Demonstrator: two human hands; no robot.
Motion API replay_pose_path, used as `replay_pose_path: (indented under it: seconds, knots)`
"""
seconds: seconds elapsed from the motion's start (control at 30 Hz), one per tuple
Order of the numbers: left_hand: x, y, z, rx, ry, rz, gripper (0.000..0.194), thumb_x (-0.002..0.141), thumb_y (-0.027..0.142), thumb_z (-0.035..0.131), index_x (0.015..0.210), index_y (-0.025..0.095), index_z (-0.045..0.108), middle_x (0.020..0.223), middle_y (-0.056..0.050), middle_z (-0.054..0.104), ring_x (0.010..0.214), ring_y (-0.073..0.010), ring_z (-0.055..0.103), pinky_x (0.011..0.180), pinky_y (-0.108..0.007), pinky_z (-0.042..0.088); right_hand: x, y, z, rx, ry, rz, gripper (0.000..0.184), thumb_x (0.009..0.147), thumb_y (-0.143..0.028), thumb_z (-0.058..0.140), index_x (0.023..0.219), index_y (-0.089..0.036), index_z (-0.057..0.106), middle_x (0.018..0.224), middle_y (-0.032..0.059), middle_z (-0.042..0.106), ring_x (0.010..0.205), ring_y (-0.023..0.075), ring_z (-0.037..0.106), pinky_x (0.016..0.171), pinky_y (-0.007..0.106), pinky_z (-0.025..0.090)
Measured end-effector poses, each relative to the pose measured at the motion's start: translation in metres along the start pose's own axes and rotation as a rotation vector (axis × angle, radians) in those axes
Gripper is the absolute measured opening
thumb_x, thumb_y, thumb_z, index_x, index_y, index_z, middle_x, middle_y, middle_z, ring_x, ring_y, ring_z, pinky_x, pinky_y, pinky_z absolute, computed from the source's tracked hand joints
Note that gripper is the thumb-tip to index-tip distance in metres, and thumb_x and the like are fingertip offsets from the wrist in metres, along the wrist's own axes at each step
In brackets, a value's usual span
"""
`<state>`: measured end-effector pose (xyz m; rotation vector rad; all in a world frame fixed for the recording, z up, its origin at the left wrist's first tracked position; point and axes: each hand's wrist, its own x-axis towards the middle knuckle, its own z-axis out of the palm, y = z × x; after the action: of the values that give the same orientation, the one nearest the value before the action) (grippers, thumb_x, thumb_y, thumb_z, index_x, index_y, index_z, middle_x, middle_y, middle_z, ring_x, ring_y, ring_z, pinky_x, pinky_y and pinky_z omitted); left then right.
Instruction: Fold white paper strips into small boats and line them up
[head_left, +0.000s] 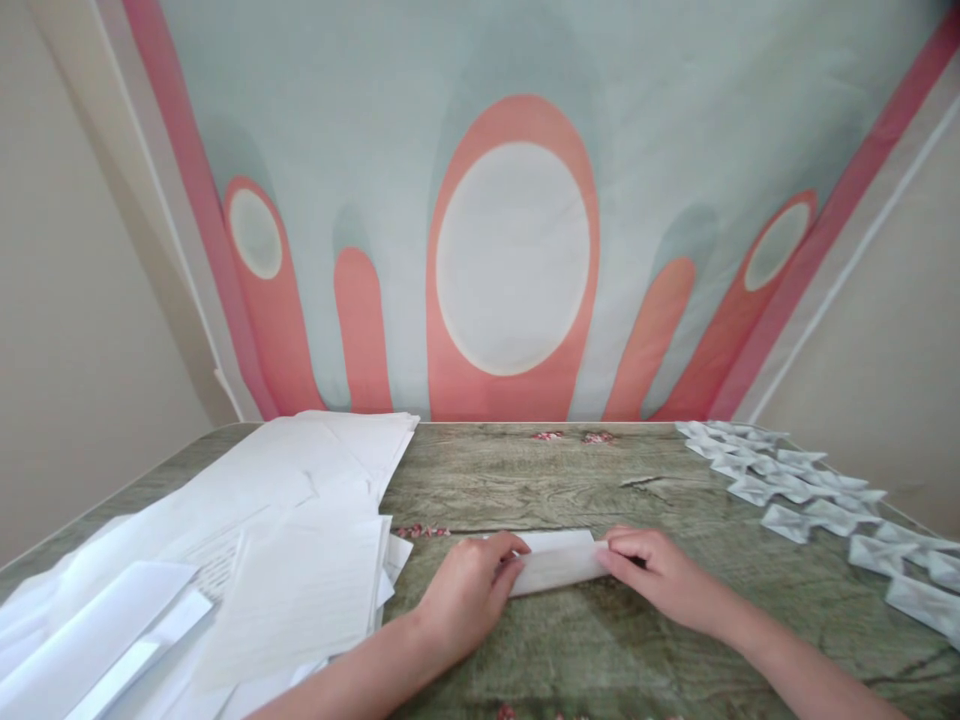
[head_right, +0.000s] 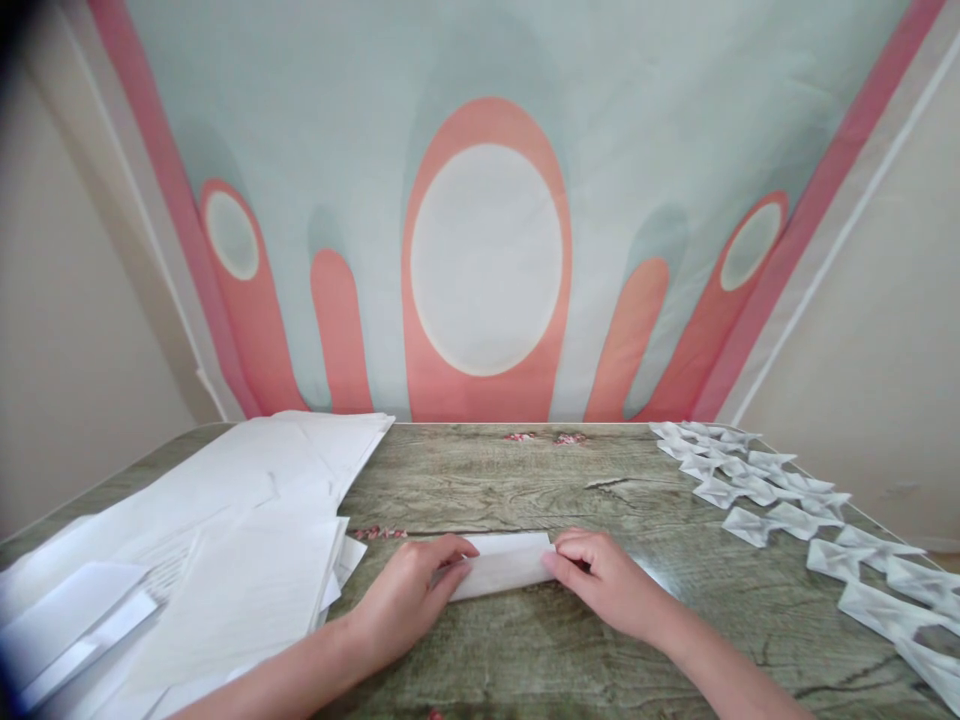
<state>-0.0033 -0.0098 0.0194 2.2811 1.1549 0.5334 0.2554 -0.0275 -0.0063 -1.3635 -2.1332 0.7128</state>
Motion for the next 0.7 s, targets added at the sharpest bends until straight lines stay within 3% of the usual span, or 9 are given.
replay_pose_path:
  seconds: [0.3, 0.4, 0.5, 0.6, 0.7]
  knots:
    - [0.011, -0.015, 0.005, -0.108, 0.055, -0.048, 0.018, 0.085, 0.024, 0.047, 0.095, 0.02, 0.062, 0.089, -0.001, 0.067, 0.08, -0.0156, 0.061, 0.075, -0.025, 0.045, 0.005, 0.004, 0.015, -0.038, 0.165, 0.017, 0.026, 0.089, -0.03, 0.042, 0.067, -0.019, 0.05, 0.074, 0.0014, 0.054, 0.07, 0.015, 0.052, 0.065, 0.026, 0.038]
    - [0.01, -0.013, 0.004, -0.068, 0.124, 0.026, 0.018, 0.085, 0.023, 0.048, 0.099, 0.019, 0.059, 0.099, -0.003, 0.063, 0.082, -0.0152, 0.06, 0.078, -0.026, 0.046, 0.005, 0.005, 0.016, -0.07, 0.185, 0.023, 0.023, 0.088, -0.029, 0.044, 0.068, -0.02, 0.051, 0.074, 0.0017, 0.055, 0.069, 0.0152, 0.053, 0.063, 0.026, 0.038]
    - [0.004, -0.002, 0.001, 0.113, 0.201, 0.179, 0.022, 0.086, 0.024, 0.048, 0.106, 0.02, 0.056, 0.118, -0.007, 0.054, 0.107, -0.0202, 0.051, 0.092, -0.034, 0.039, 0.007, 0.005, 0.016, -0.088, 0.199, 0.027, 0.021, 0.087, -0.027, 0.044, 0.068, -0.02, 0.052, 0.073, 0.0015, 0.055, 0.067, 0.0153, 0.053, 0.061, 0.026, 0.038]
    - [-0.006, 0.014, 0.002, 0.346, 0.127, 0.336, 0.026, 0.089, 0.026, 0.044, 0.113, 0.023, 0.053, 0.129, -0.005, 0.048, 0.122, -0.0233, 0.038, 0.102, -0.044, 0.027, 0.008, 0.005, 0.016, -0.085, 0.196, 0.034, 0.019, 0.086, -0.026, 0.044, 0.069, -0.02, 0.053, 0.072, 0.0013, 0.055, 0.066, 0.0151, 0.053, 0.059, 0.026, 0.039]
    - [-0.014, 0.023, 0.01, 0.469, 0.014, 0.389, 0.041, 0.09, 0.039, 0.04, 0.127, 0.021, 0.043, 0.138, -0.006, 0.038, 0.13, -0.0221, 0.027, 0.108, -0.043, 0.018, 0.008, 0.006, 0.016, -0.083, 0.193, 0.034, 0.019, 0.085, -0.026, 0.044, 0.069, -0.02, 0.053, 0.073, 0.0009, 0.056, 0.064, 0.0143, 0.052, 0.059, 0.025, 0.039]
